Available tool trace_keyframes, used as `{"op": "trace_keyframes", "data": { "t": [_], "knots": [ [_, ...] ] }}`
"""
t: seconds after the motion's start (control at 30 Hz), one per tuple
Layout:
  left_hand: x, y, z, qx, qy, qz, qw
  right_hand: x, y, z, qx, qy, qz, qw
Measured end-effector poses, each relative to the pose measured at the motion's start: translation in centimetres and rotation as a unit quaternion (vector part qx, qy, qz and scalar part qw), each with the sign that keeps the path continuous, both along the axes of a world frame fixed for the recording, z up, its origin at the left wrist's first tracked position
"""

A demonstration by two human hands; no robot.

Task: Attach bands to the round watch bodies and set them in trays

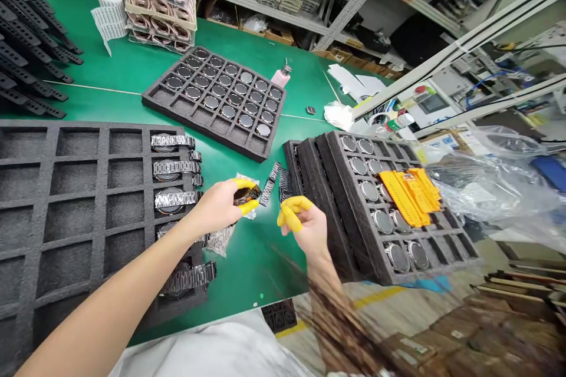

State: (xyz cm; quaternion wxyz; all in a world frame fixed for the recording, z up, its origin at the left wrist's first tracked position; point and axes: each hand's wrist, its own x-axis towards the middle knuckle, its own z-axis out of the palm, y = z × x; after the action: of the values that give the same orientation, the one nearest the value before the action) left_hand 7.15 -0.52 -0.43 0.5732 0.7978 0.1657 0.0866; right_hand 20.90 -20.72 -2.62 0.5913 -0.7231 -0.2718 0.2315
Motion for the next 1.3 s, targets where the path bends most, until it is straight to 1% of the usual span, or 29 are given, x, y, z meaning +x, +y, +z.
{"op": "trace_keyframes", "data": {
  "t": [0.03,0.07,0.13,0.23,0.3,0.4,0.5,0.6,0.67,0.8,0.9,1.03,1.1,1.2,1.3],
  "knots": [
    [0.0,0.0,0.0,0.009,0.004,0.001,1.000,-0.5,1.3,0.1,0.060,-0.015,-0.028,0.998],
    [-0.1,0.0,0.0,0.013,0.003,0.002,1.000,-0.9,2.6,0.1,0.100,-0.039,-0.050,0.993],
    [-0.2,0.0,0.1,0.007,-0.004,0.005,1.000,-1.4,4.9,-0.4,0.145,-0.107,-0.076,0.981],
    [-0.3,0.1,0.7,-0.017,-0.005,0.010,1.000,-1.8,6.9,-2.5,0.153,-0.212,-0.087,0.961],
    [-0.3,0.1,1.0,-0.024,0.005,0.018,1.000,-1.8,7.1,-4.4,0.144,-0.245,-0.103,0.953],
    [-0.3,0.0,1.3,-0.028,0.020,0.026,0.999,-2.0,6.7,-6.7,0.122,-0.225,-0.128,0.958],
    [-0.2,-0.2,1.5,-0.046,0.022,0.031,0.998,-2.2,6.4,-7.6,0.114,-0.212,-0.142,0.960],
    [-0.2,-0.2,1.7,-0.049,0.029,0.035,0.998,-2.3,6.6,-7.3,0.122,-0.220,-0.148,0.956],
    [-0.2,-0.1,1.8,-0.043,0.040,0.038,0.998,-2.1,6.8,-6.9,0.118,-0.217,-0.134,0.960],
    [-0.2,0.1,1.9,-0.043,0.064,0.060,0.995,-1.5,6.9,-5.8,0.099,-0.239,-0.075,0.963],
    [-0.1,0.3,2.0,-0.082,0.062,0.055,0.993,-1.1,6.8,-5.2,0.123,-0.237,-0.016,0.964],
    [-0.1,0.4,2.4,-0.143,0.059,0.039,0.987,-0.9,7.1,-4.8,0.211,-0.123,0.054,0.968],
    [-0.1,0.4,2.6,-0.148,0.071,0.017,0.986,-0.8,7.3,-4.7,0.239,-0.071,0.079,0.965],
    [-0.3,0.3,2.9,-0.136,0.086,-0.016,0.987,-0.7,7.6,-4.6,0.252,-0.010,0.113,0.961],
    [-0.3,0.2,3.0,-0.149,0.079,-0.019,0.986,-0.7,7.6,-4.3,0.252,0.042,0.146,0.956]
  ]
}}
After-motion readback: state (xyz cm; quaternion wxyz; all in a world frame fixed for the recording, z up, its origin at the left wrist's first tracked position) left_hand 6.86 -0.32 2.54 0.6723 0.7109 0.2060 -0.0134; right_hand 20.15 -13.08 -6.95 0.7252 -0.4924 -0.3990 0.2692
